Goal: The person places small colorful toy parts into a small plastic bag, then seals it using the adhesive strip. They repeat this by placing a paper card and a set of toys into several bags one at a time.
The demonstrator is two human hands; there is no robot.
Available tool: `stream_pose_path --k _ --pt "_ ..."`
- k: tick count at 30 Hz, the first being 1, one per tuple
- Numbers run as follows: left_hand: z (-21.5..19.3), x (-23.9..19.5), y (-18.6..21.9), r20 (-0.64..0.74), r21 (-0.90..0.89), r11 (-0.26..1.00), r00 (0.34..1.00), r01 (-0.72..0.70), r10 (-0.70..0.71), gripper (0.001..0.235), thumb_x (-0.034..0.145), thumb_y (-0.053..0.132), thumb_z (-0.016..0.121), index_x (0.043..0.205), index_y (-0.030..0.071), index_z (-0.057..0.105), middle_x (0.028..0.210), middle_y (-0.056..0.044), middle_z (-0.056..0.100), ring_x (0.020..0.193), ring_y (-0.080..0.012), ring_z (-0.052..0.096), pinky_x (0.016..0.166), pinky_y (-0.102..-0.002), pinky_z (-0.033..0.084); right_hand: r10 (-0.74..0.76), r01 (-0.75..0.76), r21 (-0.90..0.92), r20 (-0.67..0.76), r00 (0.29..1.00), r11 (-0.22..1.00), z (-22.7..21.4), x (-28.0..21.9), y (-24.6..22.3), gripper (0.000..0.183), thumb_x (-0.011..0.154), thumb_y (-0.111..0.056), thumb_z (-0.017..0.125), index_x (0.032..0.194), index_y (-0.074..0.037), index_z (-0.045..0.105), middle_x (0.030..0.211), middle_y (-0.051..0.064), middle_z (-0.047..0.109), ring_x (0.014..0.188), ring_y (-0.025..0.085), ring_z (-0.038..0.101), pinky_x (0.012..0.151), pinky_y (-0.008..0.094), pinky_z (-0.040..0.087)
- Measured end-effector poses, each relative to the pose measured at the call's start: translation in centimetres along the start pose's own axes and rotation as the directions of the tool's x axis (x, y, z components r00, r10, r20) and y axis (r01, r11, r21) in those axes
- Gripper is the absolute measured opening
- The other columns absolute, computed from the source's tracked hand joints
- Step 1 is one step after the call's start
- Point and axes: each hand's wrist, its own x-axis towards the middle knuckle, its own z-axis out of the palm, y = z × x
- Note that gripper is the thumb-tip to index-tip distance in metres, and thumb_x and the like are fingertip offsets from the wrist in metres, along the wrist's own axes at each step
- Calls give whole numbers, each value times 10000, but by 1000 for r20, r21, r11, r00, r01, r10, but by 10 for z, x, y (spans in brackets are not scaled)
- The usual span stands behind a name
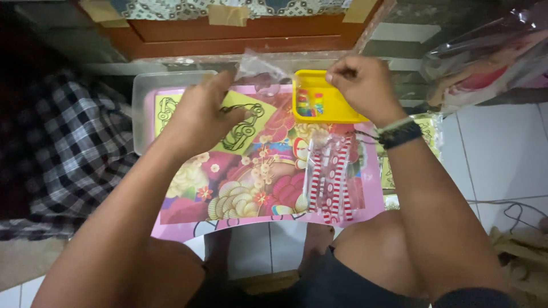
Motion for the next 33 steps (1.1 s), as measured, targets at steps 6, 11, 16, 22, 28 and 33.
stream_pose_path --k 6,11,16,22,28,33 --pt "-3 -6 -11 62 106 991 994 83 -90 550 791 228 812 1289 97 621 879 -207 714 925 -520 684 769 -590 536 204 -103 -352 264 943 930 47 6 83 223 887 -56 765 1109 -58 783 1118 205 747 1115 464 676 1005 512 487" --pt "-8 -4 -4 60 88 991 993 98 -104 555 792 225 806 1296 87 620 867 -216 710 907 -523 684 753 -599 533 347 -178 -439 340 874 881 92 21 95 675 754 -308 904 1371 -195 655 1341 144 587 1235 490 578 1010 599 510" --pt "-8 -1 -9 76 62 992 991 108 -113 499 797 207 800 1250 85 631 795 -210 687 880 -524 683 719 -584 522 501 -315 -509 282 818 801 114 28 98 911 720 -391 944 1505 -342 484 1329 147 453 1228 494 572 1014 615 497" --pt "-10 -4 -16 87 50 993 990 108 -112 490 798 205 794 1258 142 635 775 -167 694 862 -485 700 708 -547 541 379 -275 -374 240 894 886 112 20 121 570 745 -123 888 1270 -151 667 1118 156 568 1146 403 649 985 477 531" --pt "-17 -10 -15 61 25 996 994 90 -92 528 789 190 809 1287 153 637 857 -163 739 889 -502 698 744 -571 546 268 -256 -139 70 961 957 89 22 162 225 876 -43 749 1060 -159 805 974 118 758 1028 374 702 941 426 534" --pt "-23 -11 -17 41 21 997 997 70 -71 547 782 180 807 1302 158 637 916 -192 754 912 -523 687 775 -608 537 407 -380 -273 47 912 884 70 20 156 268 851 -94 736 1056 -249 813 919 48 747 978 270 721 922 380 551"
